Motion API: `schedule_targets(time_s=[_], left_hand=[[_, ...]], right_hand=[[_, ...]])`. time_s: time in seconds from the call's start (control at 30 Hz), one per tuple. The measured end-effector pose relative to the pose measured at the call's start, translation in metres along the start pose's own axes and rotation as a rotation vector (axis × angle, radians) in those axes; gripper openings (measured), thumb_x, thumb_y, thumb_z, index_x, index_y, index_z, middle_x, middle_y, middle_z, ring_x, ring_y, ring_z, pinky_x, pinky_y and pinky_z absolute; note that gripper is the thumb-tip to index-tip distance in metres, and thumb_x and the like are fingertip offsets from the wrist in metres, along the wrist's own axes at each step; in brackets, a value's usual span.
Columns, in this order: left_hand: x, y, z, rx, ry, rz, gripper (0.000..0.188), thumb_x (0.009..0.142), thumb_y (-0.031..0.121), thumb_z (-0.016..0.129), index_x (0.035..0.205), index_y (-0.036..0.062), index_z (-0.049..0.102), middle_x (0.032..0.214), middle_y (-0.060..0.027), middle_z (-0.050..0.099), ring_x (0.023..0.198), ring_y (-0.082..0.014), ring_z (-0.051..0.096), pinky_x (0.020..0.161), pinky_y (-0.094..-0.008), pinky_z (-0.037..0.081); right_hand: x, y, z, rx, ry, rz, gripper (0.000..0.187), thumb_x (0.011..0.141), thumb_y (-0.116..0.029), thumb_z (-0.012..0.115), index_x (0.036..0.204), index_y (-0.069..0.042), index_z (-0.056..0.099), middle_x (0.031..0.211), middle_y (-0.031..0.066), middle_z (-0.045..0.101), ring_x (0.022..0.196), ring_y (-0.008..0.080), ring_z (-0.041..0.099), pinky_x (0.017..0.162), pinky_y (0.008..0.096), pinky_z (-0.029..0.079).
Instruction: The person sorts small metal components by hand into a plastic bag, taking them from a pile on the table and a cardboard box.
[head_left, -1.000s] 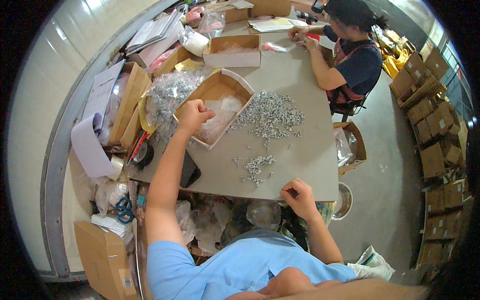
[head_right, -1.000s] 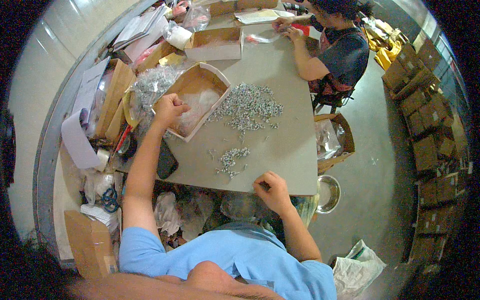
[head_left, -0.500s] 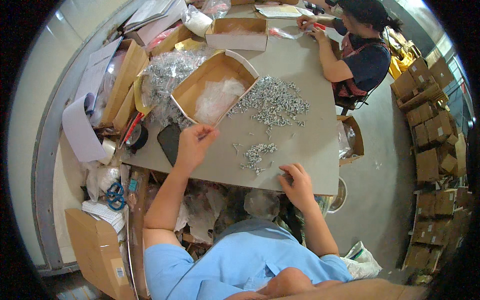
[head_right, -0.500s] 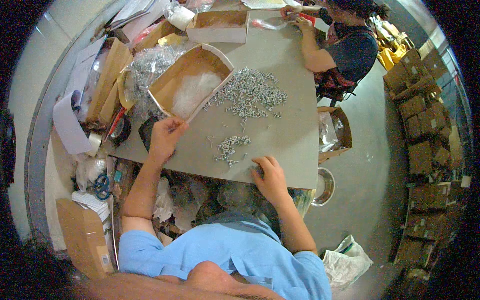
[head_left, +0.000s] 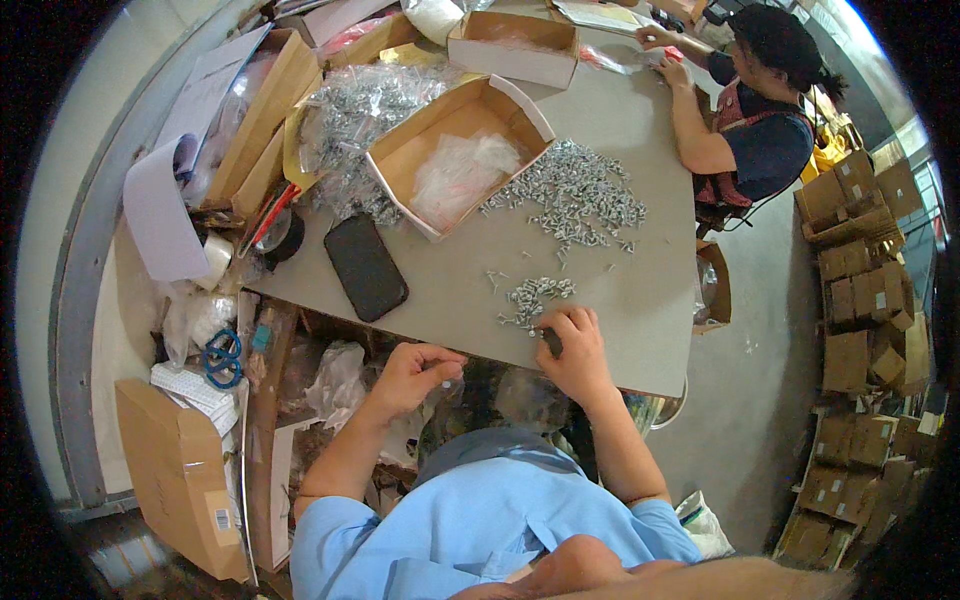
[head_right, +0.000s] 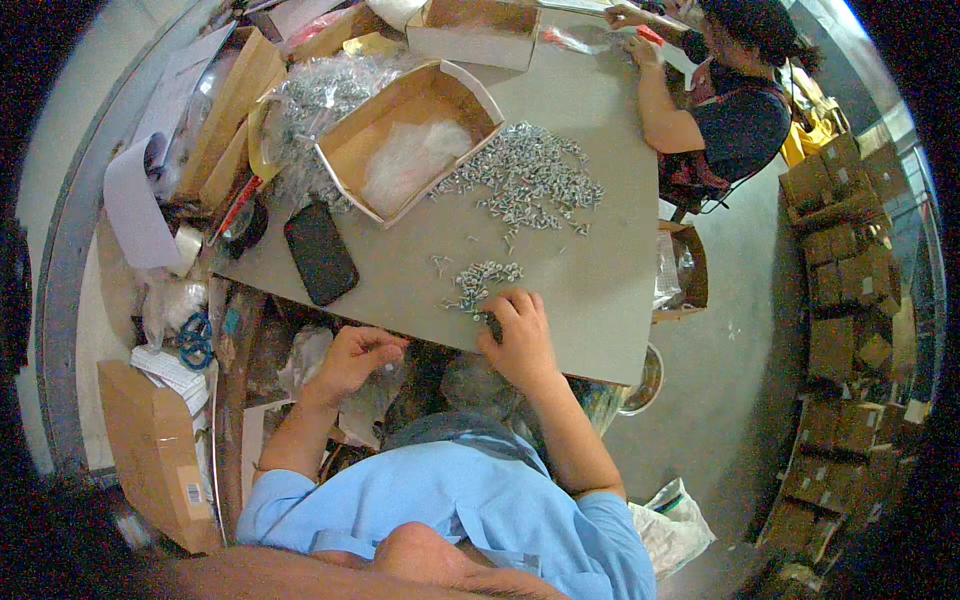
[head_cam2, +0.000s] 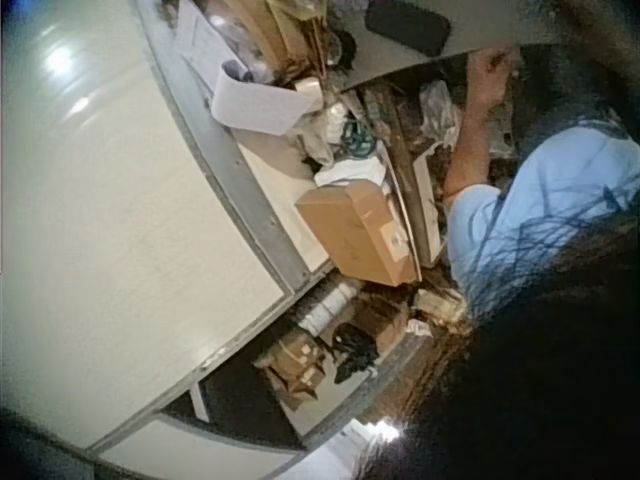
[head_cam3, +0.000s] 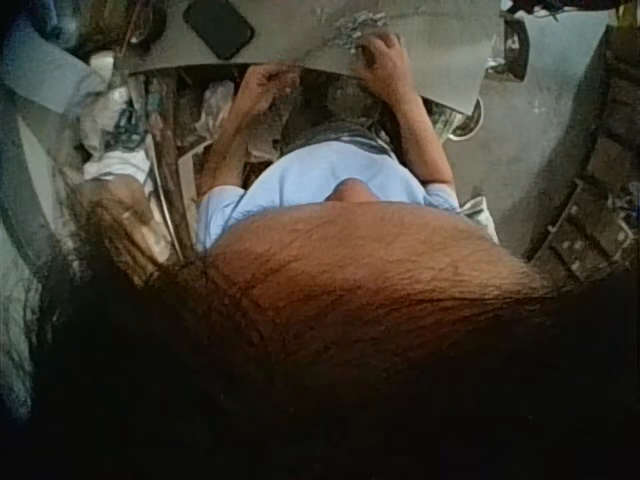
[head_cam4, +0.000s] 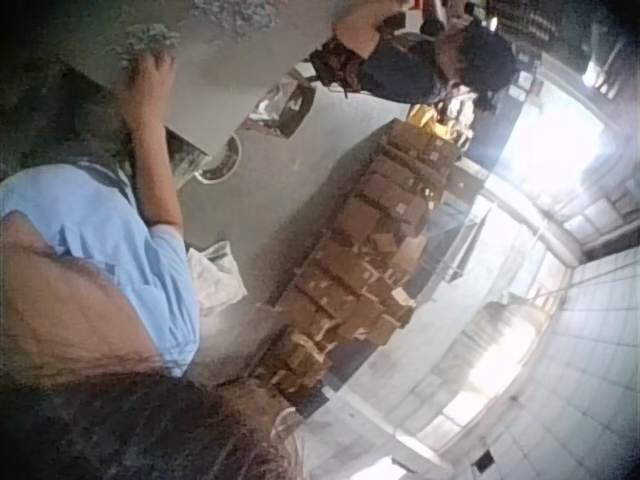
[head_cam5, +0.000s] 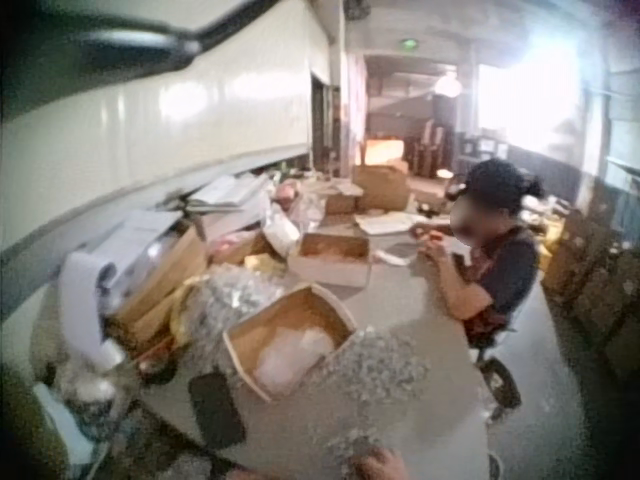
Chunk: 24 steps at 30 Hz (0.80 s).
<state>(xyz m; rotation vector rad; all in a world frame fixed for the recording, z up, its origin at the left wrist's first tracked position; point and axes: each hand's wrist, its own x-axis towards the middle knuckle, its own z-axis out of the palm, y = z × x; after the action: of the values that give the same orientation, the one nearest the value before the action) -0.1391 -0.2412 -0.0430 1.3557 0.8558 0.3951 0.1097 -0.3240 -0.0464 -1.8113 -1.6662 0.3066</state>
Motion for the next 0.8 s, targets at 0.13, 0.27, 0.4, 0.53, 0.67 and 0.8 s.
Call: schedule_targets(time_s=[0.13, 0.27, 0.4, 0.53, 0.67, 0.8], left_hand=[[-0.010, -0.020, 0.001, -0.121, -0.003, -0.143, 0.013, 0.076, 0.010, 0.076, 0.078, 0.0006, 0.067, 0.071, -0.0029, 0.065, 0.065, -0.0066, 0.056, 0.061, -0.0223, 0.046], [-0.012, -0.028, 0.015, -0.181, 0.022, -0.181, 0.010, 0.071, 0.005, 0.077, 0.071, 0.0037, 0.067, 0.070, -0.0027, 0.065, 0.064, -0.0077, 0.056, 0.057, -0.0255, 0.045], [-0.015, -0.028, 0.021, -0.242, -0.008, -0.149, 0.009, 0.071, 0.004, 0.076, 0.074, 0.0036, 0.067, 0.072, -0.0043, 0.065, 0.066, -0.0093, 0.057, 0.061, -0.0257, 0.047], [-0.019, -0.067, 0.009, -0.219, -0.068, -0.158, 0.009, 0.073, 0.007, 0.075, 0.078, 0.0028, 0.068, 0.074, -0.0052, 0.066, 0.068, -0.0114, 0.058, 0.064, -0.0267, 0.048], [-0.019, -0.070, 0.020, -0.226, -0.114, -0.242, 0.011, 0.075, 0.010, 0.075, 0.078, 0.0032, 0.068, 0.075, -0.0051, 0.066, 0.070, -0.0132, 0.060, 0.065, -0.0286, 0.049], [-0.016, -0.074, 0.038, 0.036, -0.115, -0.227, 0.015, 0.076, 0.015, 0.075, 0.076, 0.0029, 0.066, 0.074, -0.0049, 0.065, 0.072, -0.0143, 0.061, 0.067, -0.0294, 0.049]], right_hand=[[-0.003, 0.002, 0.001, 0.007, 0.035, 0.030, 0.026, 0.069, -0.008, 0.064, 0.095, -0.006, 0.061, 0.101, 0.0132, 0.055, 0.098, 0.0339, 0.050, 0.085, 0.0411, 0.044], [0.003, -0.001, 0.001, 0.002, 0.032, -0.024, 0.024, 0.071, -0.007, 0.063, 0.095, -0.007, 0.062, 0.100, 0.0129, 0.055, 0.096, 0.0332, 0.051, 0.084, 0.0400, 0.044], [0.005, 0.004, 0.005, 0.000, 0.029, -0.042, 0.021, 0.071, -0.007, 0.063, 0.092, -0.007, 0.062, 0.098, 0.0131, 0.056, 0.095, 0.0326, 0.051, 0.084, 0.0406, 0.045], [0.005, 0.004, 0.006, 0.015, 0.009, -0.008, 0.019, 0.071, -0.008, 0.064, 0.090, -0.006, 0.062, 0.096, 0.0127, 0.057, 0.093, 0.0325, 0.052, 0.082, 0.0409, 0.045], [0.002, 0.005, 0.007, -0.008, 0.090, -0.025, 0.016, 0.071, -0.008, 0.064, 0.087, -0.006, 0.060, 0.094, 0.0127, 0.056, 0.091, 0.0331, 0.052, 0.080, 0.0414, 0.045], [-0.005, 0.009, 0.006, -0.053, 0.122, 0.014, 0.015, 0.072, -0.008, 0.064, 0.085, -0.005, 0.059, 0.093, 0.0130, 0.056, 0.089, 0.0332, 0.053, 0.078, 0.0414, 0.046]])
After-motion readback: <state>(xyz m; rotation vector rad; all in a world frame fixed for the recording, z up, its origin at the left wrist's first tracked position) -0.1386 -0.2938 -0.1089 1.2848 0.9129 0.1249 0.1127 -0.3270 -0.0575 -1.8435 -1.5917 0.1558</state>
